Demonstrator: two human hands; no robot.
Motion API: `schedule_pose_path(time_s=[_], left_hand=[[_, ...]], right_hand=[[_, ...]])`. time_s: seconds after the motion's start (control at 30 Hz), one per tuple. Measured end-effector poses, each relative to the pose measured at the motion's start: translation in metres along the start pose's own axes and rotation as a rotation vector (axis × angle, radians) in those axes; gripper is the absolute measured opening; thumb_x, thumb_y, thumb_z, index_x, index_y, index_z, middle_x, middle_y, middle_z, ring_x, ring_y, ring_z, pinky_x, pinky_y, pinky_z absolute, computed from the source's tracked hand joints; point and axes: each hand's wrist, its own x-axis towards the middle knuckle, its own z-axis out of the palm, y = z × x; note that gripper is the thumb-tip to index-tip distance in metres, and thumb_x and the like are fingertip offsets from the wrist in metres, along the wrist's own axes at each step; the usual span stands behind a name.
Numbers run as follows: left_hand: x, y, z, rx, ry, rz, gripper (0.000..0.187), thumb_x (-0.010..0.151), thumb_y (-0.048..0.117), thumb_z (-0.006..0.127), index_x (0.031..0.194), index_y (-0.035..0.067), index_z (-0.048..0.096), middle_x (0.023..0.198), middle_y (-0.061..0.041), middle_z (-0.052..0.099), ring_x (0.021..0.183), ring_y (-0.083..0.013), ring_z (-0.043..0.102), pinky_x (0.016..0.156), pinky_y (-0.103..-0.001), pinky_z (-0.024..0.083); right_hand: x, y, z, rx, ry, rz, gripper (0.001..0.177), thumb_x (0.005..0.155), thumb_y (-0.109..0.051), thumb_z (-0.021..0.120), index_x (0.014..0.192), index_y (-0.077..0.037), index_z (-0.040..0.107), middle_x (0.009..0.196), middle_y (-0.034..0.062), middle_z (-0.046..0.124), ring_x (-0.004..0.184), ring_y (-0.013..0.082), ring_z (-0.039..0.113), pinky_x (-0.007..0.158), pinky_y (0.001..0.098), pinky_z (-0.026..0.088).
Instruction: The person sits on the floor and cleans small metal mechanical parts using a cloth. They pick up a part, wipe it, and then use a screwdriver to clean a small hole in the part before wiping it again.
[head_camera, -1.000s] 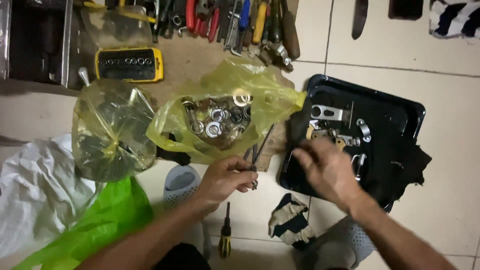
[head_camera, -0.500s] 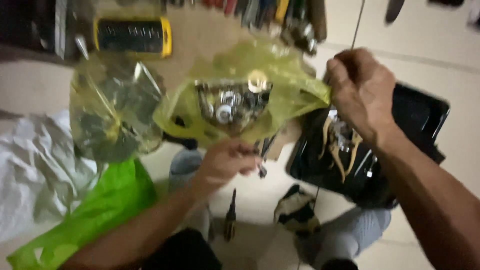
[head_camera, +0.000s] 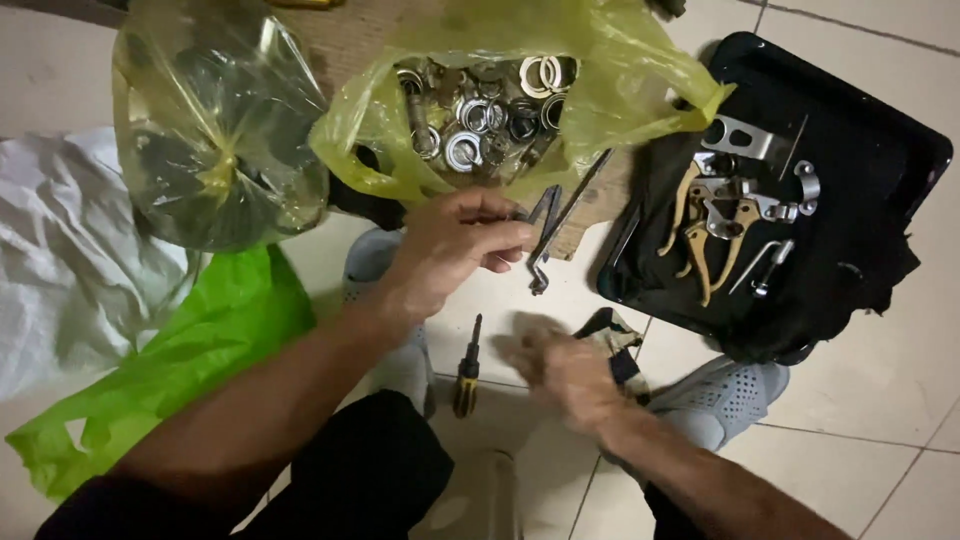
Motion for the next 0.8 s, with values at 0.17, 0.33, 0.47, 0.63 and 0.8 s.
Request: schedule_pose_path(time_s=[0.17,0.33,0.47,0.63,0.8], left_hand=[[0.006,-0.005,-0.001,-0.028,0.008,-0.010,0.035,0.075,0.007,0.085,0.104,-0.005,0.070,0.086,-0.019,0.071,0.067,-0.0217,0.075,0.059,-0.032,0.066],[0.000,-0.002,0.005,-0.081,-0.012,0.007,0.036,0.075,0.006,0.083,0.105,-0.007,0.068,0.087,-0.018,0.068,0.063,-0.0202,0.073,0.055,-0.029,0.065],[-0.010,0.006,0.010,-0.059,-0.038,0.021,0.035,0.075,0.007,0.083,0.104,-0.008,0.069,0.088,-0.019,0.068,0.065,-0.0220,0.074,0.056,-0.031,0.065],[-0.027,0.023,0.020,-0.051,-0.070,0.074,0.041,0.072,0.007,0.084,0.105,-0.010,0.068,0.087,-0.022,0.070,0.065,-0.0229,0.074,0.056,-0.032,0.065],[-0.037,0.036,0.032,-0.037,-0.091,0.162,0.037,0.072,0.007,0.084,0.102,-0.009,0.070,0.082,-0.020,0.070,0.063,-0.0208,0.073,0.056,-0.028,0.065]], right_hand=[[0.008,-0.020,0.034,-0.058,-0.246,0.096,0.050,0.090,-0.058,0.064,0.120,-0.017,0.060,0.105,0.0053,0.069,0.101,0.0261,0.071,0.088,0.0432,0.057],[0.011,-0.029,0.085,0.041,-0.235,0.260,0.044,0.088,-0.056,0.066,0.116,-0.023,0.055,0.101,0.0015,0.066,0.100,0.0236,0.071,0.083,0.0427,0.059],[0.008,-0.025,0.073,0.330,-0.108,0.046,0.027,0.092,-0.037,0.064,0.106,-0.014,0.059,0.096,0.0102,0.068,0.097,0.0329,0.070,0.082,0.0459,0.059],[-0.007,0.003,0.030,0.903,0.033,0.074,0.018,0.088,-0.018,0.078,0.086,-0.004,0.066,0.072,0.0086,0.065,0.065,0.0220,0.071,0.067,0.0378,0.062],[-0.034,0.001,-0.063,0.865,-0.028,0.030,0.012,0.086,-0.009,0.076,0.088,0.002,0.073,0.064,0.0138,0.068,0.053,0.0218,0.070,0.059,0.0365,0.061]])
